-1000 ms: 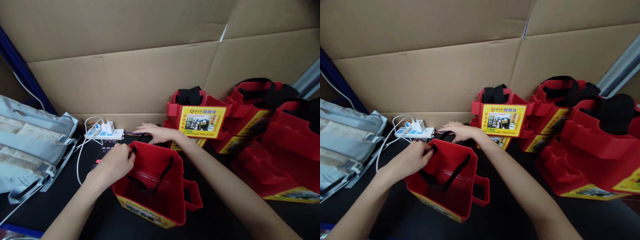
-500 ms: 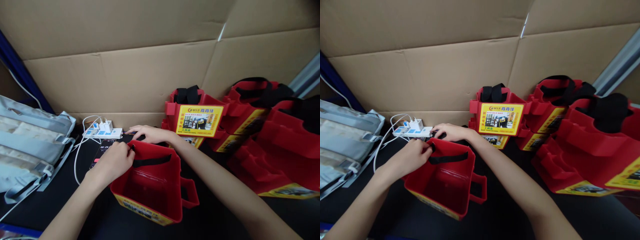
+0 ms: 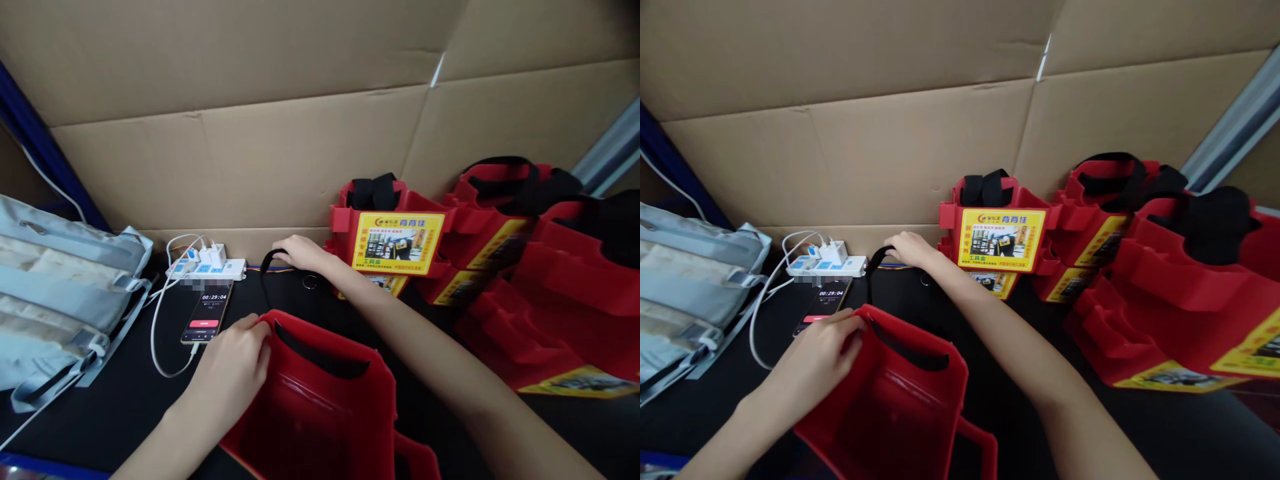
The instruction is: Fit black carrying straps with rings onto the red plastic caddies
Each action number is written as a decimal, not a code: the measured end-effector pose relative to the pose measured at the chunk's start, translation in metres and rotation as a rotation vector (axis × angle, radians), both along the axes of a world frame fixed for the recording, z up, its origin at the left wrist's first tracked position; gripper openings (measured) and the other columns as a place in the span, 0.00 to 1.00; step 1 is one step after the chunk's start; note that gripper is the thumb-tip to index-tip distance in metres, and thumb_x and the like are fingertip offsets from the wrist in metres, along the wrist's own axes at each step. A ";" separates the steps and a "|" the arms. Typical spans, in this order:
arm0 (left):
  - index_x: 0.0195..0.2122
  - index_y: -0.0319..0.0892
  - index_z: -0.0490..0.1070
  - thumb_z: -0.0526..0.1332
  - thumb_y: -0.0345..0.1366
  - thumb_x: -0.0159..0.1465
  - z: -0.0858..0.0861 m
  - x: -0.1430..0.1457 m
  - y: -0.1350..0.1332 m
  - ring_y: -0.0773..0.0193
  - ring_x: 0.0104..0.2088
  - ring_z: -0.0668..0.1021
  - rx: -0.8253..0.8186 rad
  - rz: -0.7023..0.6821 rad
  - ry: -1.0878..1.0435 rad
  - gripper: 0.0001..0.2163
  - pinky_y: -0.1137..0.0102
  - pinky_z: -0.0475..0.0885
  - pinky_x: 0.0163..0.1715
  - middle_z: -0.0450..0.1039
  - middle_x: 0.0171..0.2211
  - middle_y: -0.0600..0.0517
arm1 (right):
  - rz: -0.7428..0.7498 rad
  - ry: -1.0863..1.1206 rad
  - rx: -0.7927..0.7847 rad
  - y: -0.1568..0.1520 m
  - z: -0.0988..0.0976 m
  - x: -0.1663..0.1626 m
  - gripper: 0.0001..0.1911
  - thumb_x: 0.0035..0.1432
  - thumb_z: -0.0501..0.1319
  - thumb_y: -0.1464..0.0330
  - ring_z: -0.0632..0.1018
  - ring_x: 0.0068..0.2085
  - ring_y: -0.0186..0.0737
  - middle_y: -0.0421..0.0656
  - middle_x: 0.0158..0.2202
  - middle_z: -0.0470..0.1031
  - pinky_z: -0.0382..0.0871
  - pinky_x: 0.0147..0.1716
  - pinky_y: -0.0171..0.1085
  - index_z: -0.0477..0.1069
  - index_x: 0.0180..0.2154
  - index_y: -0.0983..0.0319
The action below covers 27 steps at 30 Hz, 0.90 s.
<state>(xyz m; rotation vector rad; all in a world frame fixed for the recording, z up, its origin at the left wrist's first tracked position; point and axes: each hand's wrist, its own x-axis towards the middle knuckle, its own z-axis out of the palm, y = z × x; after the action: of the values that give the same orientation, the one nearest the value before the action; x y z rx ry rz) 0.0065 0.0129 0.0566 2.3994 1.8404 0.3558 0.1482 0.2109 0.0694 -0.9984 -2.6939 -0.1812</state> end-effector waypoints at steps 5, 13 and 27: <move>0.42 0.40 0.66 0.46 0.30 0.61 -0.006 0.003 -0.009 0.55 0.34 0.76 0.072 0.134 0.085 0.12 0.64 0.70 0.29 0.69 0.41 0.44 | 0.060 0.007 0.011 -0.016 0.009 0.005 0.12 0.60 0.51 0.66 0.73 0.32 0.35 0.41 0.33 0.76 0.55 0.28 0.32 0.71 0.40 0.58; 0.48 0.39 0.63 0.61 0.45 0.54 0.044 -0.033 0.049 0.51 0.53 0.66 0.535 0.066 -0.247 0.23 0.59 0.62 0.51 0.64 0.51 0.42 | 0.195 0.021 0.047 -0.040 0.038 0.000 0.11 0.60 0.51 0.66 0.74 0.37 0.35 0.39 0.37 0.76 0.56 0.31 0.32 0.71 0.39 0.56; 0.24 0.40 0.72 0.59 0.34 0.51 0.033 -0.076 0.108 0.57 0.29 0.76 0.217 0.166 -0.165 0.04 0.69 0.65 0.28 0.75 0.24 0.49 | -0.109 0.080 0.167 -0.031 0.042 0.035 0.10 0.57 0.56 0.67 0.74 0.33 0.38 0.45 0.32 0.76 0.58 0.29 0.34 0.73 0.38 0.61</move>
<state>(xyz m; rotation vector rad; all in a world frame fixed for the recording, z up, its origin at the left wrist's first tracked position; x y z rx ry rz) -0.0694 0.1209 0.0892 2.2667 2.0217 0.7808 0.1831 0.1796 0.1114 -1.0770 -2.5065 -0.3725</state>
